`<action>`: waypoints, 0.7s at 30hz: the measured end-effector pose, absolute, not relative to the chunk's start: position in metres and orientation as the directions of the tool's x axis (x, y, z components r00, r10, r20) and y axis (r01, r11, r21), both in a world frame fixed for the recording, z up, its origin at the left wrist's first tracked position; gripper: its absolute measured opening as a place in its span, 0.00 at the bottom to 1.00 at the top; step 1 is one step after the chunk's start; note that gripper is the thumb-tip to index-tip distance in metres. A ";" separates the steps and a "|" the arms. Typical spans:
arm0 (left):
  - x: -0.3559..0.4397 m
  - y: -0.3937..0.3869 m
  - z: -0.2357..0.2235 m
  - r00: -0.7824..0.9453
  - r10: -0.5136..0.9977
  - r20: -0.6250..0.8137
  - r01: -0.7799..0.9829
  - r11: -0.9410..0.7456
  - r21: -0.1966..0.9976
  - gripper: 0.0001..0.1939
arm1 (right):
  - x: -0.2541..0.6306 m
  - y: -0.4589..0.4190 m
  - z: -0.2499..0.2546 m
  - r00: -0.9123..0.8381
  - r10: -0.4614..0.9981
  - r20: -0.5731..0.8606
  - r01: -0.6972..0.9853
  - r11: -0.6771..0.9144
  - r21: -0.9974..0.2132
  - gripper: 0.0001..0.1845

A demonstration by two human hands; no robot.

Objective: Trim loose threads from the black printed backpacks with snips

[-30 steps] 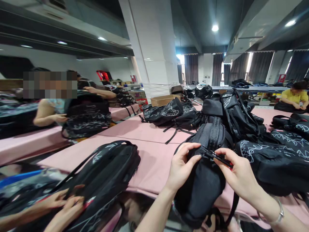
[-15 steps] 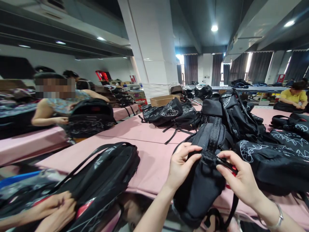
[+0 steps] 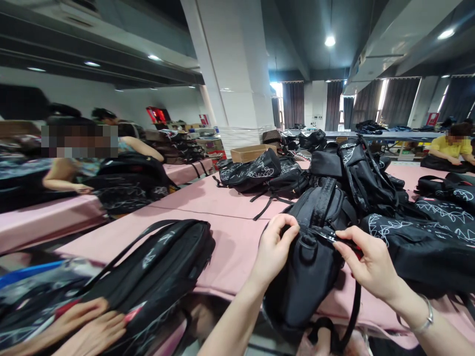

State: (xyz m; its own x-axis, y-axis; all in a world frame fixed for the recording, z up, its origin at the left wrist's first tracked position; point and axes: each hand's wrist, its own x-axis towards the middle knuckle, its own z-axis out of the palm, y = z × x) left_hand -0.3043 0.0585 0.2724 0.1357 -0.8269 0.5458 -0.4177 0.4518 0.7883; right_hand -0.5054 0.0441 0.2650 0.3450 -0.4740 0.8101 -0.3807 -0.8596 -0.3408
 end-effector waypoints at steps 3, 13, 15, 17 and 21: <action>-0.302 0.059 0.274 0.152 -0.881 0.449 -0.248 0.406 0.880 0.09 | -0.503 0.043 0.264 0.409 -0.421 0.809 -0.367 -0.888 -0.276 0.04; -0.297 0.063 0.278 0.172 -0.927 0.333 0.038 0.344 0.938 0.13 | -0.491 0.038 0.270 0.520 -0.345 0.782 -0.464 -0.882 -0.080 0.09; -0.295 0.064 0.277 0.173 -0.935 0.309 0.077 0.326 0.942 0.14 | -0.491 0.037 0.271 0.537 -0.341 0.772 -0.484 -0.874 -0.049 0.09; -0.292 0.064 0.277 0.156 -0.948 0.278 0.082 0.292 0.953 0.15 | -0.492 0.036 0.271 0.545 -0.343 0.765 -0.494 -0.869 -0.038 0.09; -0.283 0.064 0.279 0.058 -0.940 0.337 -0.017 0.337 0.941 0.20 | -0.493 0.034 0.271 0.553 -0.353 0.755 -0.475 -0.878 -0.063 0.09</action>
State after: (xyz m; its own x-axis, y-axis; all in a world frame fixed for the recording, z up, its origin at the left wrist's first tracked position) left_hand -0.2827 0.0645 0.2786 0.0584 -0.9396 0.3373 -0.0169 0.3369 0.9414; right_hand -0.4930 0.0343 0.2711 0.5528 -0.3533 0.7547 -0.4754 -0.8775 -0.0626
